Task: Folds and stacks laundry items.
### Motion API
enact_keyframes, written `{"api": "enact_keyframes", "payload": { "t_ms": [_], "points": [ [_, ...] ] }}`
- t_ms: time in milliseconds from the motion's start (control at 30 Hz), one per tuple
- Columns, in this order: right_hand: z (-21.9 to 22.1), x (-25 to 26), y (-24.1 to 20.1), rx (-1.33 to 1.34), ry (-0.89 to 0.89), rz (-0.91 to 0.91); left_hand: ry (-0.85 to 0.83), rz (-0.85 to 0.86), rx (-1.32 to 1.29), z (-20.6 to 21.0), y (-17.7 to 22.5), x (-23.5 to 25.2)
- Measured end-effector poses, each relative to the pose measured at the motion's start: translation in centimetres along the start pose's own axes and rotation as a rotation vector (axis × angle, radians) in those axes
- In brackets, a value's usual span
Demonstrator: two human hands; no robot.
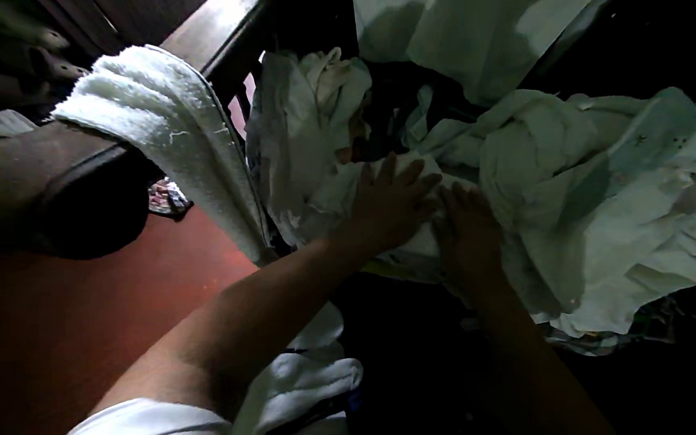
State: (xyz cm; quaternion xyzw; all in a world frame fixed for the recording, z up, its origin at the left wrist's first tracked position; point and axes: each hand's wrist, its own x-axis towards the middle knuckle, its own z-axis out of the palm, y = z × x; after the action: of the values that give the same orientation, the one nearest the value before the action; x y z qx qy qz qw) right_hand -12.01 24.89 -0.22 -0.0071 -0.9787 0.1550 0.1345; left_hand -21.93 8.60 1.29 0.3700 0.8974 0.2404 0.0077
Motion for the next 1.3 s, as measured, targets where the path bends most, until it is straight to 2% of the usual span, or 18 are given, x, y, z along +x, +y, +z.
{"api": "enact_keyframes", "payload": {
  "t_ms": [67,133,300,467,533,633,700,733,800,900,967,1067,1200,1300],
  "points": [
    [2.2,-0.6,2.6,0.182,-0.021,0.131,-0.124,-0.030,0.081,1.1,0.8,1.4],
    [3.9,-1.9,3.9,0.306,0.076,0.178,-0.186,-0.046,0.121,1.7,2.0,2.6],
    [6.1,-3.1,4.4,0.296,0.194,0.204,-0.165,-0.067,0.151,3.0,3.2,3.6],
    [6.7,-3.1,4.7,0.296,0.222,0.195,-0.140,-0.076,0.121,3.1,2.7,3.5],
    [6.3,-2.9,4.2,0.279,0.191,0.230,-0.102,-0.051,0.035,2.3,2.2,2.9],
    [5.5,-2.8,3.4,0.228,0.130,0.283,0.194,-0.066,-0.249,-0.1,0.3,0.3],
    [5.8,-3.1,3.6,0.231,0.153,0.274,0.343,-0.196,-0.262,-2.2,-1.5,-2.0],
    [5.9,-3.2,3.5,0.235,0.170,0.269,0.334,-0.304,-0.216,-3.2,-2.5,-3.2],
    [5.5,-3.1,3.2,0.239,0.171,0.275,0.249,-0.500,-0.148,-4.5,-4.5,-4.8],
    [5.2,-3.1,2.9,0.273,0.175,0.286,0.045,-0.612,-0.132,-4.1,-7.2,-6.5],
    [5.5,-3.0,3.2,0.275,0.190,0.279,0.000,-0.592,-0.216,-3.7,-8.2,-7.1],
    [5.2,-2.9,3.1,0.262,0.171,0.301,0.177,-0.503,-0.442,-4.9,-8.0,-8.0],
    [4.3,-2.8,2.1,0.207,0.125,0.366,0.451,-0.321,-0.807,-9.1,-4.6,-10.2],
    [3.9,-3.0,1.4,0.146,0.200,0.376,0.464,-0.198,-1.133,-12.0,-0.5,-12.4]
  ]
}}
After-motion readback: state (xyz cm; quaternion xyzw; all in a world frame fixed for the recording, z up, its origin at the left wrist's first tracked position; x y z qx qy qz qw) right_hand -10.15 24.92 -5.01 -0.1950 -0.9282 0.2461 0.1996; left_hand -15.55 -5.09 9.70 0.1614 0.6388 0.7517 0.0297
